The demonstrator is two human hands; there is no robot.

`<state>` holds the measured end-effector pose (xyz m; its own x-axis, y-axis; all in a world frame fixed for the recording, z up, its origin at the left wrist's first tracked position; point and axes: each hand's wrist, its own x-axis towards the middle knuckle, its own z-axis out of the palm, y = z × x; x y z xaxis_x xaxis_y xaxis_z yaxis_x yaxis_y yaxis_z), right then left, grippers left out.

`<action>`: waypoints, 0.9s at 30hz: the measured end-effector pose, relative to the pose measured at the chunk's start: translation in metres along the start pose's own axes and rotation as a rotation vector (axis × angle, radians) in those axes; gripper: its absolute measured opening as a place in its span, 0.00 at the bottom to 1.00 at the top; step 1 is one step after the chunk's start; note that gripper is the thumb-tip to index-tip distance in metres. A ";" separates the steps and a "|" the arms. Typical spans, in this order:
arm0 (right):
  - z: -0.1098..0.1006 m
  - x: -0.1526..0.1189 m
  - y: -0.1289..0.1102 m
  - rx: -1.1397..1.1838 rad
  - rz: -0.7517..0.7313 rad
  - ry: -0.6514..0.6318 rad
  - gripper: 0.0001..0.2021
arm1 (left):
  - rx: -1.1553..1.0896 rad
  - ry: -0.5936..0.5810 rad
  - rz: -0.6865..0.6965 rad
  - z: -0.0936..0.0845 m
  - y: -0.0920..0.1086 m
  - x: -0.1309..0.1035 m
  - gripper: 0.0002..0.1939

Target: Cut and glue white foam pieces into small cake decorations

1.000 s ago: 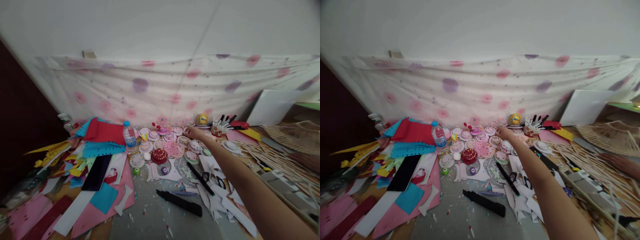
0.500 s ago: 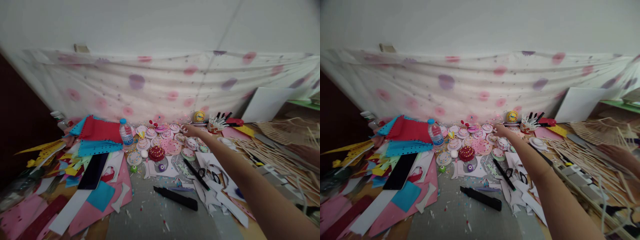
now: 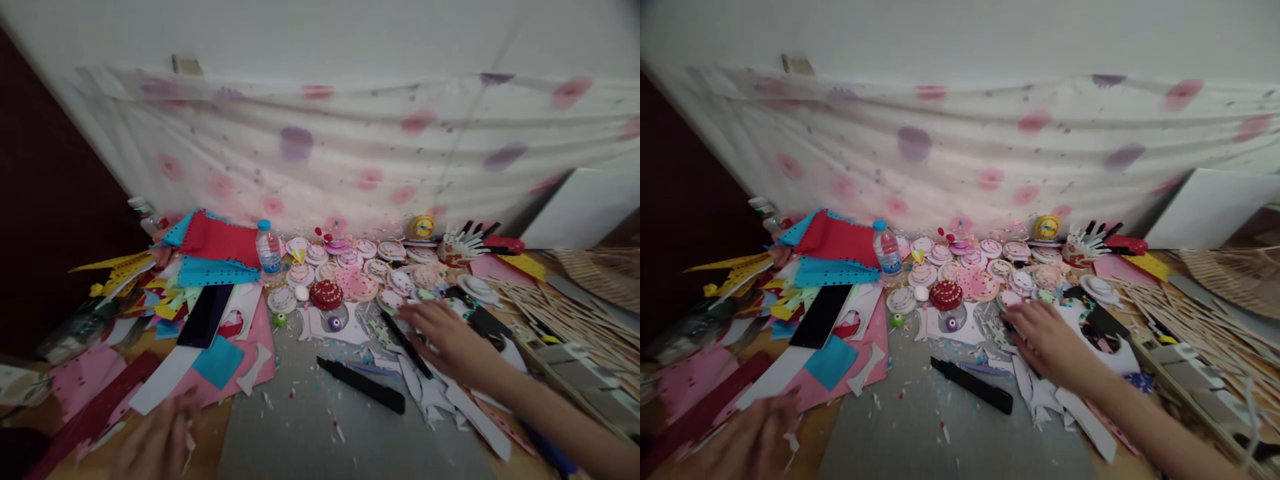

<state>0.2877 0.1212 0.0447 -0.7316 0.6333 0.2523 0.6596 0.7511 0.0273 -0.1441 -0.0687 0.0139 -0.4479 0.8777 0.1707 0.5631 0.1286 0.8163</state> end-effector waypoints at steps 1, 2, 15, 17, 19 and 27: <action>0.004 -0.019 -0.015 -0.022 -0.047 -0.028 0.15 | -0.001 -0.012 -0.008 0.007 0.000 0.006 0.19; 0.009 -0.037 -0.027 -0.049 -0.077 -0.023 0.16 | -0.007 -0.034 -0.008 0.013 0.002 0.012 0.20; 0.042 -0.168 -0.037 0.030 0.291 -0.087 0.14 | 0.260 -0.504 0.571 0.088 0.014 0.049 0.15; 0.041 -0.165 -0.038 0.058 0.371 -0.115 0.14 | 0.253 -0.499 0.592 0.092 0.011 0.052 0.15; 0.040 -0.158 -0.036 0.100 0.482 -0.131 0.15 | 0.242 -0.470 0.584 0.093 0.013 0.057 0.15; 0.063 -0.106 0.017 0.168 0.800 -0.055 0.13 | 0.194 -0.502 0.539 0.096 0.029 0.067 0.14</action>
<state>0.3659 0.0786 -0.0428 -0.0610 0.9944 0.0862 0.9542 0.0834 -0.2872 -0.0908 0.0380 -0.0041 0.2668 0.9408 0.2092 0.7469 -0.3390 0.5720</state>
